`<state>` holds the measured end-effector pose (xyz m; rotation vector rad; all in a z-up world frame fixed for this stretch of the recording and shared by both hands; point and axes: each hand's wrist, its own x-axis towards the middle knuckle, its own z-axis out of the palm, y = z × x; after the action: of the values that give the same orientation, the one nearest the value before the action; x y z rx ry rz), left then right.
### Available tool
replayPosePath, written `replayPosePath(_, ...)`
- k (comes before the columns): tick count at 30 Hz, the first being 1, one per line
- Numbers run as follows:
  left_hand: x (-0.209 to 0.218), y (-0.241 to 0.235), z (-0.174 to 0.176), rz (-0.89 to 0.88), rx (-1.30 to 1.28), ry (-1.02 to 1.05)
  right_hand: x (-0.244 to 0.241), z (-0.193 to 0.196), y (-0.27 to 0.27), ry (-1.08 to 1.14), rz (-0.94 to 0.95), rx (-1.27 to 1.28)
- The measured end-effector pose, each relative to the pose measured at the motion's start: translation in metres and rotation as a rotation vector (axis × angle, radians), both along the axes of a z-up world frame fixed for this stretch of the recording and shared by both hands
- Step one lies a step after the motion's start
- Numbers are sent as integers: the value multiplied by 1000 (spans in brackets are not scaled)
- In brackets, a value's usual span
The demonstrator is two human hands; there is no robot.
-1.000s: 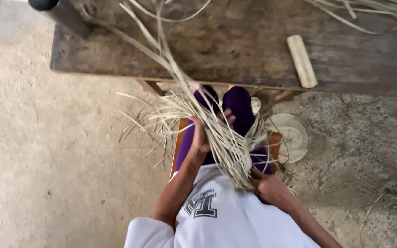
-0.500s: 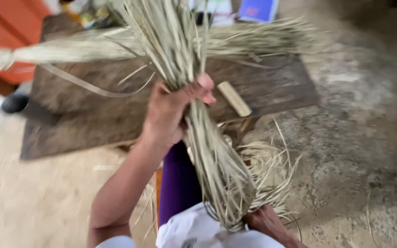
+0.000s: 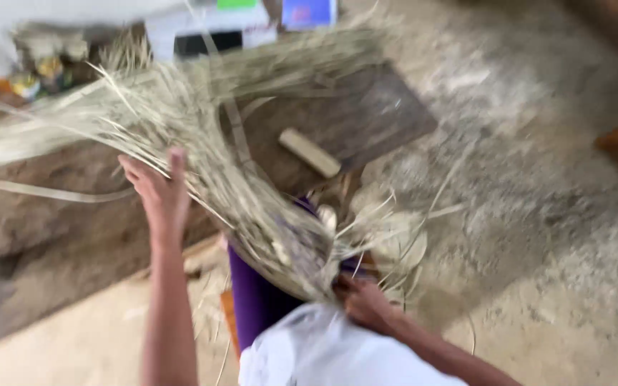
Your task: Weave a hat using natural fiber strands.
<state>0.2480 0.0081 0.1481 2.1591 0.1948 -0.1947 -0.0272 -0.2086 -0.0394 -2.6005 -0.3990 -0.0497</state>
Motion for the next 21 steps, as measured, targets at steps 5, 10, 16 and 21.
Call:
replayPosePath(5, -139, 11, -92, -90, -207, -893, -17, -49, -14, -327, 177, -396)
replayPosePath(10, -215, -12, -101, -273, -342, -435, -13, -22, 4, -162, -145, -11)
replayPosePath(16, -207, -46, -104, -366, -145, -545, 3, -1, 7, -248, -215, -77)
replayPosePath(21, -196, -56, -140, -332, -172, -639, 11, -14, 4, -309, -269, -145)
